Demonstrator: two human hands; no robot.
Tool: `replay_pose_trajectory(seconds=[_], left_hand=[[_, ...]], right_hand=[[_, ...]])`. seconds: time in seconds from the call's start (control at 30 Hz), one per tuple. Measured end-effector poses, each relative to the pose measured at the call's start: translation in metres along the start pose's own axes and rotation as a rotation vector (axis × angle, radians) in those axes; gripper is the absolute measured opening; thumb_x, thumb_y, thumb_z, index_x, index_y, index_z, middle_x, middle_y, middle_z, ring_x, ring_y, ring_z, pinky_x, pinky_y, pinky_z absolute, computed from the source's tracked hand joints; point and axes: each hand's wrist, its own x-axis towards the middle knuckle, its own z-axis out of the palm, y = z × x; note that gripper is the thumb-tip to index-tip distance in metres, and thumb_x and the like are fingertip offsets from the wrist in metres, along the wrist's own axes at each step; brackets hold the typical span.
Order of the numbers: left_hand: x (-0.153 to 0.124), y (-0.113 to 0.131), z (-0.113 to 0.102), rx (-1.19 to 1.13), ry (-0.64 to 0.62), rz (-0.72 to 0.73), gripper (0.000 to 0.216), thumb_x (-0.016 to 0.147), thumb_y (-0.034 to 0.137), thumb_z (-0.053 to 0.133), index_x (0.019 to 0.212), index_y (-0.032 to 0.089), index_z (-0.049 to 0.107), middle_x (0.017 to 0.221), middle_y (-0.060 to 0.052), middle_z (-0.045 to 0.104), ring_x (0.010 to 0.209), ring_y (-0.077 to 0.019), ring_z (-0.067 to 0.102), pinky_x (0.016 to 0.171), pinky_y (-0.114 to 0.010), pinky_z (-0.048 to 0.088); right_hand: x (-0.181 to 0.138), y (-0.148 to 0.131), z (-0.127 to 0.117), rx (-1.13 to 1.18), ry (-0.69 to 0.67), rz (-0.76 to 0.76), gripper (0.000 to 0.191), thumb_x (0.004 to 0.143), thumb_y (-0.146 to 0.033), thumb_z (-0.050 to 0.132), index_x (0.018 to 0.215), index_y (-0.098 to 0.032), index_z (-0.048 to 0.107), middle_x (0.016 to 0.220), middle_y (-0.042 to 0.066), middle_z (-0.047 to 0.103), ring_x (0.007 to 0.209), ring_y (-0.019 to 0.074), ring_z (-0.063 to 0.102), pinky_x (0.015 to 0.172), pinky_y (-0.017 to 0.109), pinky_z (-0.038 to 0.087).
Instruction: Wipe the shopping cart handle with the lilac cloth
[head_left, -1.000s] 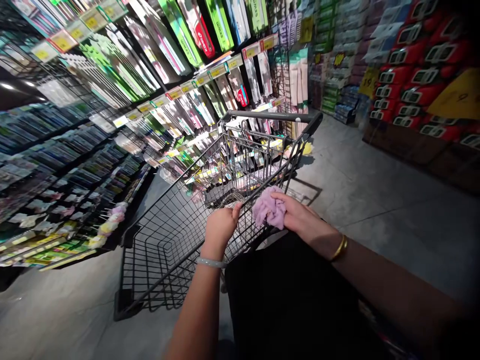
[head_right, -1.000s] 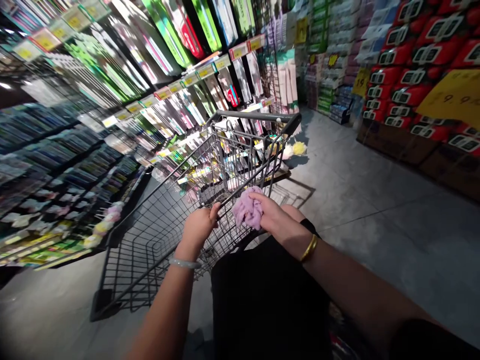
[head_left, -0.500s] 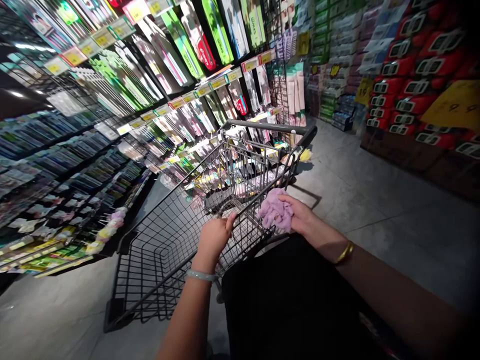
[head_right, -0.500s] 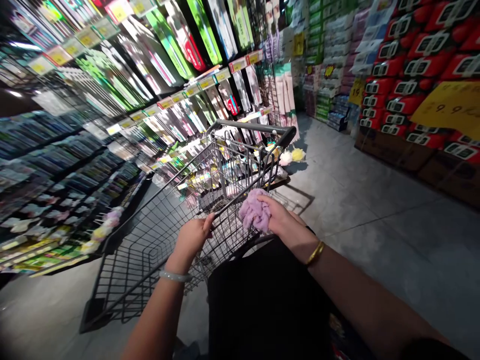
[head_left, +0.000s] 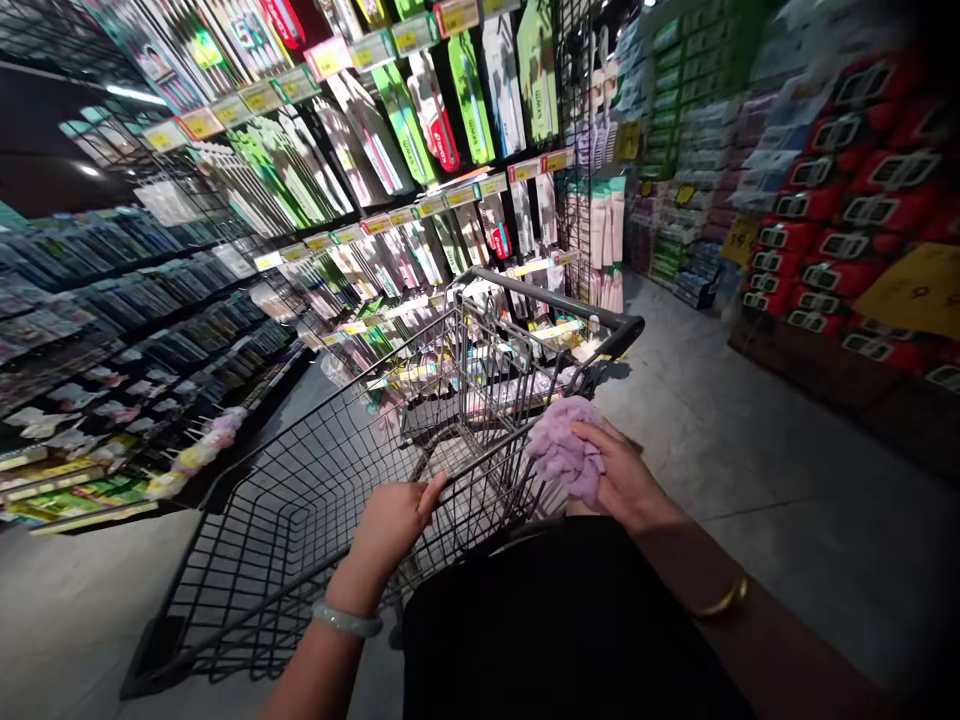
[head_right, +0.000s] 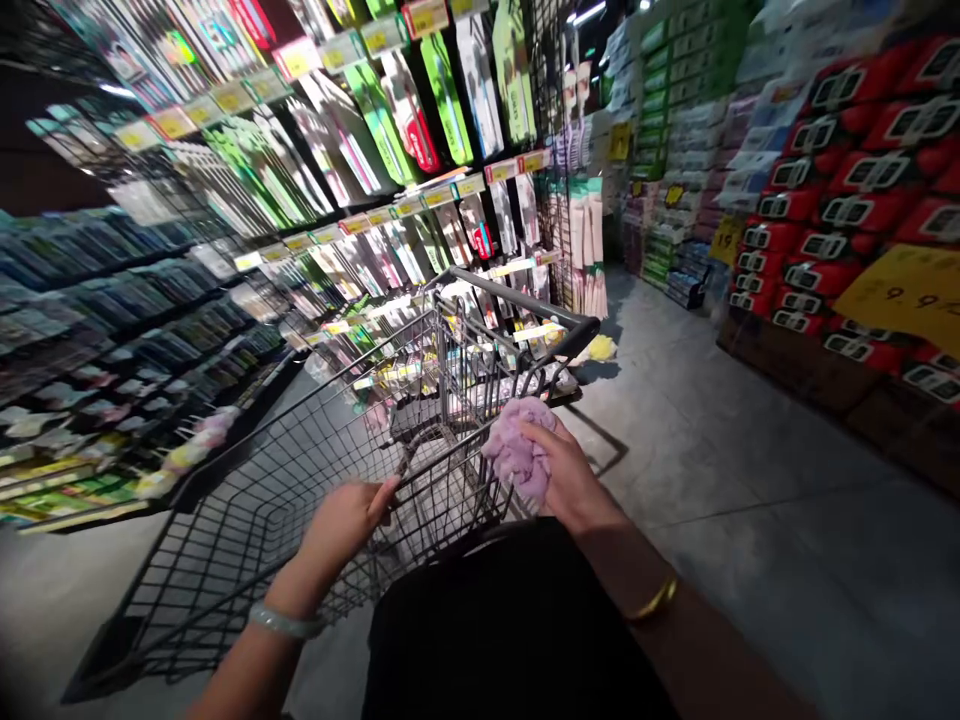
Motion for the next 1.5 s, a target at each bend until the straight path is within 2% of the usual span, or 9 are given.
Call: replay_pose_trajectory(seconds=[0.13, 0.33, 0.43, 0.5, 0.7, 0.93, 1.13, 1.37, 1.5], left_hand=[[-0.005, 0.000, -0.008, 0.046, -0.050, -0.017, 0.078, 0.100, 0.061, 0.013, 0.072, 0.019, 0.073, 0.070, -0.008, 0.071, 0.070, -0.0202, 0.066, 0.066, -0.027, 0.042], [0.014, 0.047, -0.025, -0.031, 0.133, 0.129, 0.056, 0.102, 0.054, 0.023, 0.128, 0.028, 0.065, 0.119, -0.006, 0.072, 0.107, -0.0223, 0.065, 0.087, -0.030, 0.045], [0.036, 0.083, -0.021, -0.082, 0.155, 0.189, 0.055, 0.102, 0.055, 0.025, 0.136, 0.028, 0.059, 0.121, -0.005, 0.071, 0.108, -0.0219, 0.065, 0.087, -0.030, 0.045], [0.048, 0.099, -0.014, -0.026, 0.140, 0.209, 0.055, 0.100, 0.059, 0.030, 0.132, 0.026, 0.061, 0.109, -0.007, 0.074, 0.099, -0.0236, 0.068, 0.081, -0.031, 0.046], [0.059, 0.104, 0.002, 0.153, 0.089, 0.130, 0.063, 0.099, 0.062, 0.027, 0.078, 0.018, 0.067, 0.070, -0.009, 0.069, 0.069, -0.0225, 0.067, 0.059, -0.029, 0.034], [0.056, 0.099, 0.004, 0.145, 0.124, 0.134, 0.062, 0.099, 0.063, 0.028, 0.076, 0.019, 0.066, 0.070, -0.008, 0.070, 0.067, -0.0213, 0.066, 0.057, -0.029, 0.029], [0.051, 0.099, 0.002, 0.131, 0.121, 0.126, 0.062, 0.099, 0.062, 0.029, 0.074, 0.019, 0.066, 0.070, -0.008, 0.069, 0.068, -0.0212, 0.066, 0.058, -0.029, 0.031], [0.048, 0.099, 0.001, 0.117, 0.138, 0.146, 0.058, 0.097, 0.064, 0.035, 0.075, 0.019, 0.066, 0.070, -0.007, 0.070, 0.070, -0.0218, 0.067, 0.058, -0.029, 0.033], [0.044, 0.097, 0.000, 0.125, 0.140, 0.161, 0.056, 0.097, 0.062, 0.037, 0.077, 0.019, 0.066, 0.071, -0.008, 0.070, 0.071, -0.0222, 0.068, 0.060, -0.029, 0.035]], right_hand=[[-0.010, -0.020, -0.001, -0.152, 0.051, -0.188, 0.050, 0.074, -0.034, 0.077, 0.120, -0.025, 0.060, 0.109, 0.006, 0.072, 0.095, 0.0237, 0.070, 0.082, 0.038, 0.058], [0.010, -0.022, -0.021, -0.876, 0.278, -1.075, 0.044, 0.075, -0.024, 0.069, 0.117, -0.023, 0.059, 0.125, 0.011, 0.060, 0.116, 0.0291, 0.057, 0.101, 0.049, 0.048], [0.021, -0.025, -0.023, -1.224, 0.153, -1.291, 0.035, 0.073, -0.013, 0.064, 0.107, -0.023, 0.062, 0.126, 0.012, 0.058, 0.116, 0.0298, 0.055, 0.100, 0.049, 0.048], [0.025, -0.028, -0.025, -1.302, 0.071, -1.327, 0.035, 0.073, -0.008, 0.060, 0.105, -0.022, 0.062, 0.123, 0.011, 0.059, 0.113, 0.0284, 0.055, 0.097, 0.048, 0.049], [0.025, -0.035, -0.026, -1.319, 0.055, -1.361, 0.040, 0.073, -0.003, 0.058, 0.108, -0.022, 0.061, 0.120, 0.011, 0.059, 0.114, 0.0286, 0.053, 0.097, 0.049, 0.048], [0.028, -0.031, -0.022, -1.303, 0.001, -1.402, 0.036, 0.075, -0.002, 0.054, 0.105, -0.022, 0.063, 0.115, 0.009, 0.061, 0.111, 0.0265, 0.054, 0.095, 0.045, 0.049], [0.031, -0.069, -0.033, -1.236, 0.269, -1.520, 0.033, 0.078, -0.010, 0.061, 0.108, -0.022, 0.065, 0.118, 0.010, 0.061, 0.109, 0.0289, 0.055, 0.095, 0.049, 0.046], [0.020, -0.067, -0.011, -1.244, 0.140, -1.614, 0.036, 0.079, -0.007, 0.059, 0.108, -0.026, 0.065, 0.118, 0.006, 0.062, 0.113, 0.0277, 0.055, 0.098, 0.048, 0.045], [0.019, -0.064, -0.006, -1.400, 0.083, -1.518, 0.043, 0.078, -0.005, 0.056, 0.114, -0.027, 0.065, 0.126, 0.005, 0.062, 0.120, 0.0288, 0.051, 0.102, 0.049, 0.043]])
